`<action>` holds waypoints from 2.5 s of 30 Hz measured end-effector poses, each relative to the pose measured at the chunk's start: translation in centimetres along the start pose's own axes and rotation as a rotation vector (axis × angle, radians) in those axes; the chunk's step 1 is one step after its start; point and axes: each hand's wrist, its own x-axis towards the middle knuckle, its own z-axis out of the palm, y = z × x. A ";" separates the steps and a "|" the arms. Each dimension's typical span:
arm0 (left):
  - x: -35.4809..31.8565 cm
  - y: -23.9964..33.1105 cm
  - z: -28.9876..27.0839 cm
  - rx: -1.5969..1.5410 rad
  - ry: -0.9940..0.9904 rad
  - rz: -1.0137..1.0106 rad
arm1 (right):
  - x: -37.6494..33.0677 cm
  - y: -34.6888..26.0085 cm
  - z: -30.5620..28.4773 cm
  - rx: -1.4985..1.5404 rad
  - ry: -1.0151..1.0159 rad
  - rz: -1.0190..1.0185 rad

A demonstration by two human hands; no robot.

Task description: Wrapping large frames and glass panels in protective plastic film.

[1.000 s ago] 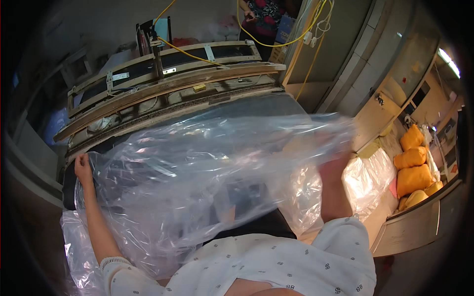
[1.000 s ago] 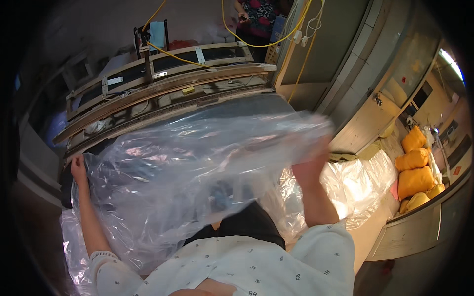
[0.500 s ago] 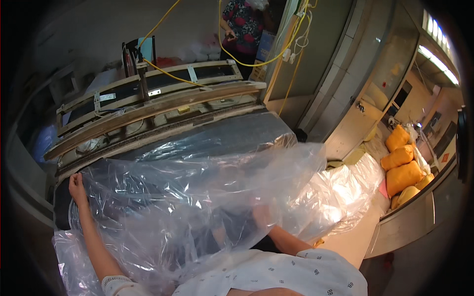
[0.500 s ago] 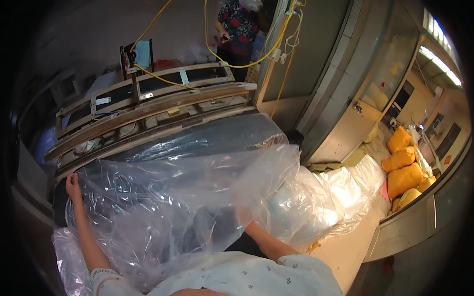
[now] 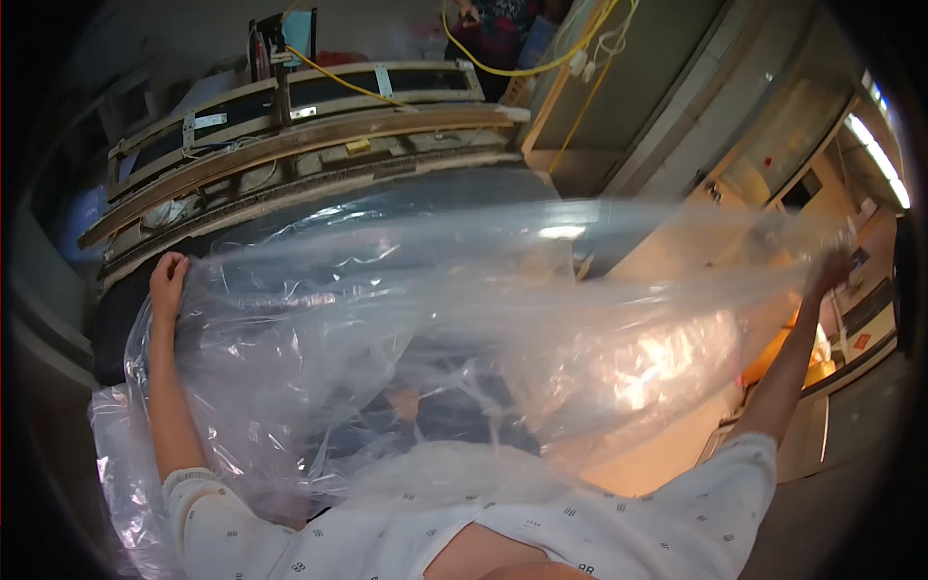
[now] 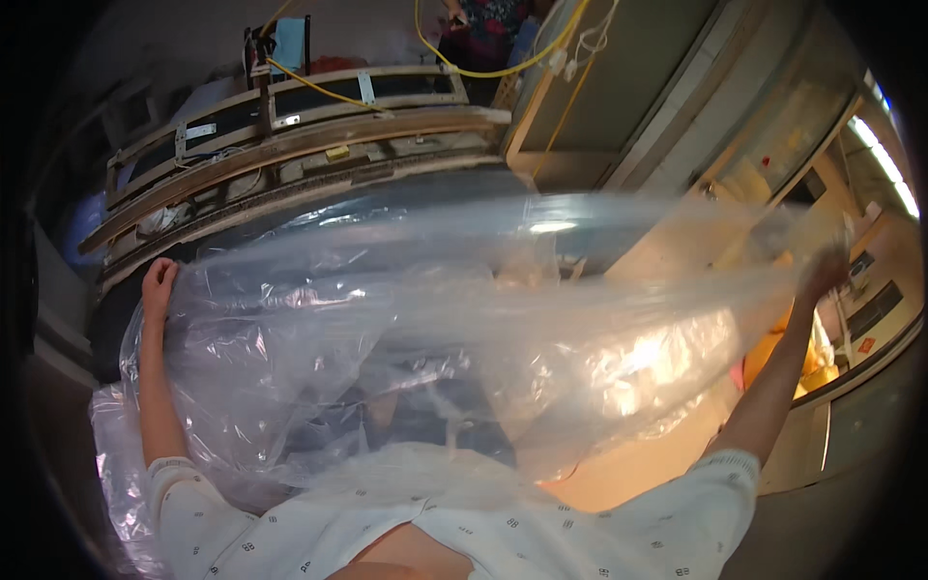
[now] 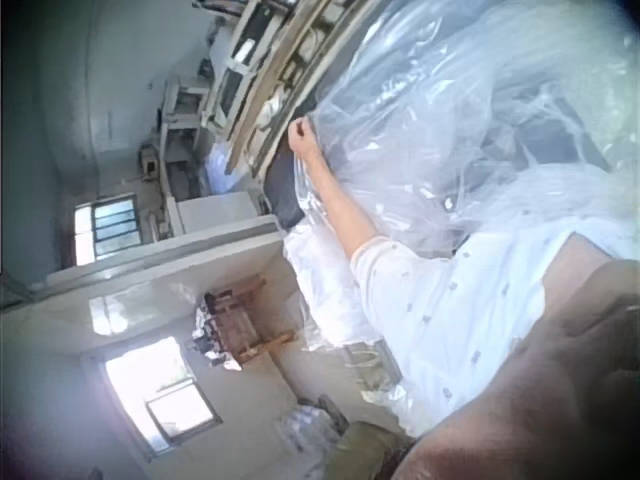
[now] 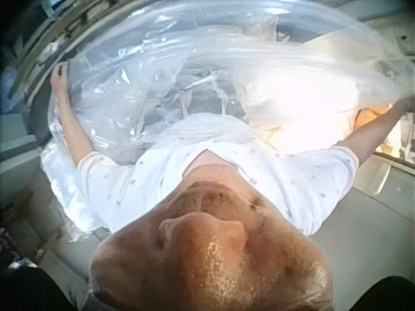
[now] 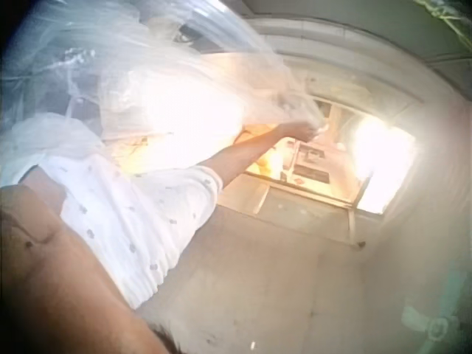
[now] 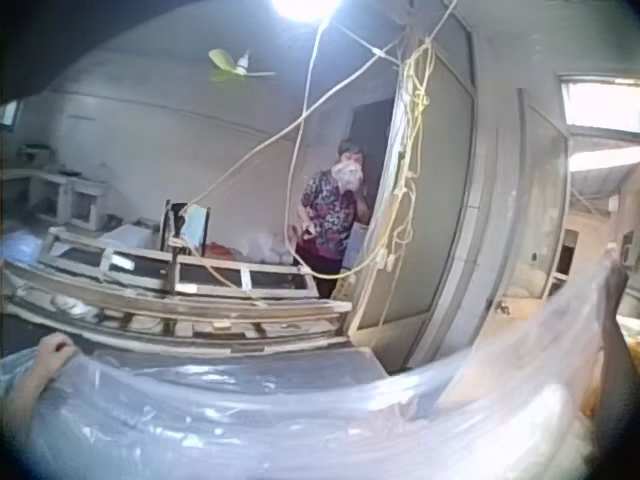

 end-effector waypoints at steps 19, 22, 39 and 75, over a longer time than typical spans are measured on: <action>-8.7 -6.3 -12.9 0.889 0.513 -0.057 | -38.4 -3.6 26.6 0.043 -0.923 -0.532; -8.1 -4.0 -11.8 0.863 0.548 -0.075 | -37.5 -4.6 28.4 -0.058 -0.910 -0.639; -12.0 -4.1 -22.7 0.636 0.566 -0.242 | -43.6 -8.4 38.4 0.285 -1.318 -0.341; 4.2 -15.5 -15.7 0.372 0.447 -0.329 | -44.1 -3.4 47.5 0.598 -0.998 0.193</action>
